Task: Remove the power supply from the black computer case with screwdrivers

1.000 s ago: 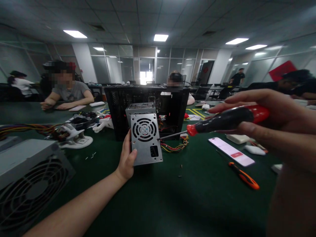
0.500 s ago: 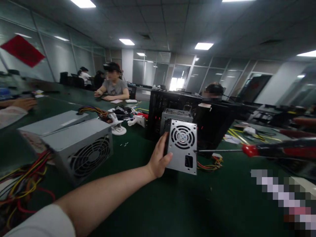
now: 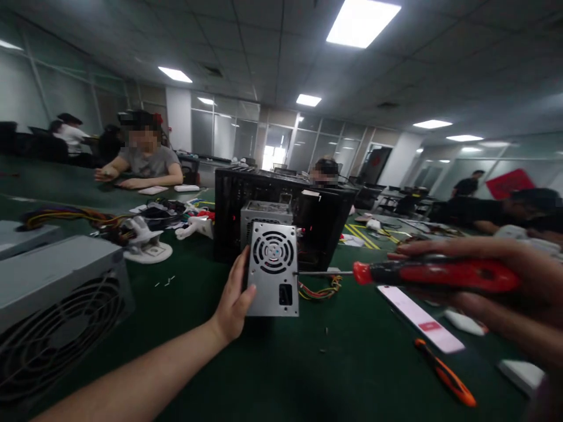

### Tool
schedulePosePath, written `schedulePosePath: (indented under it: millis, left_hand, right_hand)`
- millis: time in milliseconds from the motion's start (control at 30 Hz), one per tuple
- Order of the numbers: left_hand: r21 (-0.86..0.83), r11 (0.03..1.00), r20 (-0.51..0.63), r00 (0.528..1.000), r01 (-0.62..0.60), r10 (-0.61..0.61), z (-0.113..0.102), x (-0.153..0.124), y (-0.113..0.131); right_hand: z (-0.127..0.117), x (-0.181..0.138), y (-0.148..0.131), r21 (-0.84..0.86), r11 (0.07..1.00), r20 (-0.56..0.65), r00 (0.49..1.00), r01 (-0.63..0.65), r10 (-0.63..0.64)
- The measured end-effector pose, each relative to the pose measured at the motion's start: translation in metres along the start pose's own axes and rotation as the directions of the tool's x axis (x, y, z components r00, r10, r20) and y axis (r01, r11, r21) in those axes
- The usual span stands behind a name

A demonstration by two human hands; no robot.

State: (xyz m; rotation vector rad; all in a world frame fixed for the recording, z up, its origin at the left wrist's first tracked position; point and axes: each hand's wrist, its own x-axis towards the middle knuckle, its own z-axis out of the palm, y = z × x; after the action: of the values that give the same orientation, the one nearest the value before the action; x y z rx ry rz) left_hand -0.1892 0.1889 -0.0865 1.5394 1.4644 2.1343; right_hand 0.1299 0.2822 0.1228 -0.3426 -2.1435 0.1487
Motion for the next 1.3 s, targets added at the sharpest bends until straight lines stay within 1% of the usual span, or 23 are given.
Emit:
schedulePosePath:
  millis: [33, 100, 167, 200, 267, 333, 367, 400, 433, 500, 567, 633, 700, 767, 833, 900, 967, 1033, 1100, 1133, 1200, 1267, 1300]
  left_hand:
    - [-0.002, 1.000, -0.006, 1.000, 0.014, -0.014, 0.000, 0.000, 0.000]
    - [-0.008, 0.999, -0.013, 0.999, 0.042, -0.042, -0.001, -0.001, 0.001]
    - [-0.014, 0.998, -0.017, 0.998, 0.063, -0.063, 0.000, -0.001, 0.001]
    - [-0.013, 0.997, -0.016, 0.997, 0.071, -0.072, 0.000, -0.001, 0.001]
    - [-0.005, 0.997, -0.011, 0.997, 0.082, -0.082, -0.001, -0.002, 0.000]
    - [0.010, 0.997, 0.005, 0.997, 0.081, -0.081, -0.001, -0.002, -0.001]
    - [0.022, 0.997, 0.011, 0.997, 0.078, -0.078, -0.002, -0.002, -0.001]
    - [0.036, 0.997, 0.013, 0.997, 0.075, -0.076, -0.002, -0.001, -0.001]
    - [0.048, 0.996, 0.013, 0.997, 0.075, -0.075, -0.002, -0.001, 0.000]
    - [0.055, 0.995, 0.013, 0.997, 0.081, -0.082, -0.002, -0.001, 0.002]
    - [0.039, 0.996, 0.013, 0.996, 0.083, -0.083, -0.002, -0.001, 0.005]
    - [0.022, 0.997, 0.009, 0.997, 0.079, -0.080, -0.001, 0.000, 0.007]
    - [0.018, 0.997, 0.007, 0.997, 0.077, -0.077, -0.001, 0.000, 0.008]
    - [0.024, 0.996, 0.009, 0.997, 0.082, -0.082, -0.002, 0.000, 0.008]
    - [0.032, 0.996, 0.008, 0.996, 0.088, -0.089, -0.002, 0.000, 0.007]
    - [0.036, 0.995, 0.009, 0.996, 0.090, -0.090, -0.003, 0.000, 0.006]
    - [0.037, 0.996, 0.017, 0.997, 0.081, -0.082, -0.003, 0.000, 0.006]
    - [0.039, 0.997, 0.026, 0.997, 0.067, -0.068, -0.004, 0.001, 0.006]
    - [0.038, 0.997, 0.030, 0.998, 0.060, -0.061, -0.004, 0.000, 0.005]
    - [0.038, 0.997, 0.026, 0.998, 0.062, -0.063, -0.004, 0.000, 0.004]
    - [0.042, 0.996, 0.014, 0.997, 0.074, -0.075, -0.005, -0.001, 0.002]
    - [0.047, 0.995, 0.000, 0.996, 0.088, -0.088, -0.006, -0.002, 0.000]
    - [0.047, 0.995, -0.004, 0.996, 0.090, -0.090, -0.006, -0.002, -0.001]
  right_hand:
    - [-0.002, 0.006, -0.007, 0.048, 0.999, 0.020, 1.000, 0.016, -0.017]
    - [-0.003, 0.016, -0.017, 0.087, 0.996, 0.035, 0.999, -0.022, 0.020]
    - [0.004, 0.021, -0.023, 0.070, 0.994, -0.062, 0.994, -0.080, 0.084]
    - [0.011, 0.022, -0.023, 0.058, 0.993, -0.136, 0.984, -0.107, 0.114]
    - [0.029, 0.020, -0.022, 0.079, 0.987, -0.313, 0.937, -0.137, 0.155]
    - [0.048, 0.019, -0.017, 0.159, 0.983, -0.468, 0.869, -0.095, 0.160]
    - [0.056, 0.018, -0.015, 0.195, 0.979, -0.516, 0.843, -0.060, 0.154]
    - [0.061, 0.018, -0.012, 0.223, 0.974, -0.542, 0.827, -0.027, 0.147]
    - [0.062, 0.019, -0.010, 0.245, 0.969, -0.540, 0.831, -0.001, 0.138]
    - [0.056, 0.019, -0.007, 0.282, 0.959, -0.454, 0.883, 0.016, 0.119]
    - [0.042, 0.018, -0.007, 0.326, 0.945, -0.319, 0.942, 0.004, 0.106]
    - [0.025, 0.016, -0.009, 0.378, 0.924, -0.166, 0.979, -0.049, 0.120]
    - [0.013, 0.013, -0.012, 0.422, 0.900, -0.021, 0.991, -0.109, 0.130]
    - [0.007, 0.012, -0.016, 0.438, 0.890, 0.081, 0.991, -0.129, 0.103]
    - [0.006, 0.013, -0.019, 0.409, 0.908, 0.091, 0.994, -0.088, 0.056]
    - [0.006, 0.015, -0.021, 0.342, 0.938, 0.044, 0.998, -0.057, 0.044]
    - [0.007, 0.018, -0.020, 0.198, 0.978, -0.048, 0.996, -0.063, 0.074]
    - [0.011, 0.020, -0.018, 0.024, 0.994, -0.165, 0.980, -0.106, 0.108]
    - [0.022, 0.021, -0.014, -0.086, 0.984, -0.294, 0.948, -0.155, 0.124]
    - [0.030, 0.022, -0.012, -0.098, 0.981, -0.357, 0.926, -0.169, 0.124]
    - [0.049, 0.022, -0.010, -0.019, 0.989, -0.475, 0.872, -0.145, 0.119]
    - [0.063, 0.022, -0.011, 0.142, 0.990, -0.562, 0.821, -0.022, 0.099]
    - [0.067, 0.022, -0.012, 0.199, 0.979, -0.580, 0.811, 0.045, 0.081]
